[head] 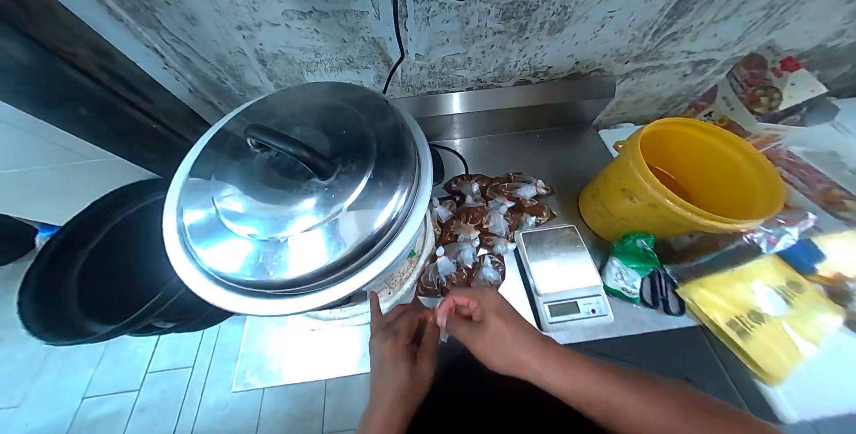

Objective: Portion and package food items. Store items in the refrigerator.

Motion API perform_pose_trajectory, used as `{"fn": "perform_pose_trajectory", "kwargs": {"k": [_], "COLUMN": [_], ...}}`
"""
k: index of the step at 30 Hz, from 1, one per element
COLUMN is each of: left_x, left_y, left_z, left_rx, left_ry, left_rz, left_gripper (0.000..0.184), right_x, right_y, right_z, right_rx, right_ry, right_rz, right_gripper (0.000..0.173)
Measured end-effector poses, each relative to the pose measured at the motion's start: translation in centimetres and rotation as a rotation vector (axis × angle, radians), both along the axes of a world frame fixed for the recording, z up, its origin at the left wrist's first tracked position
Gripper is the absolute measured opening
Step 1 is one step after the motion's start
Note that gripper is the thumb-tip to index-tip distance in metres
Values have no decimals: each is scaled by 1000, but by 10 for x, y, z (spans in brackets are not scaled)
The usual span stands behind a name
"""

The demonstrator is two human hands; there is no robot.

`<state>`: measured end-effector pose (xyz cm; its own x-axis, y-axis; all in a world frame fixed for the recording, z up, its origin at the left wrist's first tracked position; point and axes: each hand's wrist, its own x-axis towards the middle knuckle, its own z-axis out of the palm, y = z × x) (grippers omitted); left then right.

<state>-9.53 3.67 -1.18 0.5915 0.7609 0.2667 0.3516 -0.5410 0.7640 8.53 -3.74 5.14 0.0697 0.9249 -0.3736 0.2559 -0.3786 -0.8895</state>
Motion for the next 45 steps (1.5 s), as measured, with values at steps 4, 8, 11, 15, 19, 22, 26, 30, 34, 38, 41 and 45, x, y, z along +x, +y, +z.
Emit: {"fn": "perform_pose_trajectory", "kwargs": {"k": [4,8,11,15,19,22,26,30,34,38,41,45], "left_x": [-2,-10,-10,-3,-1,-3,-9,-11,-6,-6,-9,-15], "left_y": [3,11,7,3,2,6,8,5,5,5,8,7], "left_z": [20,21,12,-2,-4,15,19,11,-2,5,19,12], "left_rx": [-445,-908,-658,-46,-93,-580,-897,-475,-1,-213,-727,-836], "left_ry": [-179,-656,-484,-19,-1,-254,-571,-309,63,-20,-381,-534], "left_rz": [126,-1,-211,-260,-76,100,19,-298,-221,-44,48,-147], "left_gripper": [15,12,15,24,21,14,14,17,26,19,14,15], "right_x": [2,26,29,16,4,5,27,28,16,6,9,23], "right_y": [-11,-10,-2,9,3,-10,-14,1,10,-4,-16,-14], "right_z": [-11,-31,-34,-10,5,-4,-29,-24,-3,1,-13,-28], "right_rx": [7,-102,-211,-295,-181,-107,-199,-291,-244,-135,-83,-141], "right_ry": [93,207,298,236,106,169,354,425,193,141,276,318], "right_rz": [66,-38,-150,-107,52,91,-3,-89,40,169,104,-47], "right_gripper": [21,20,19,20,21,19,18,18,21,22,23,14]}}
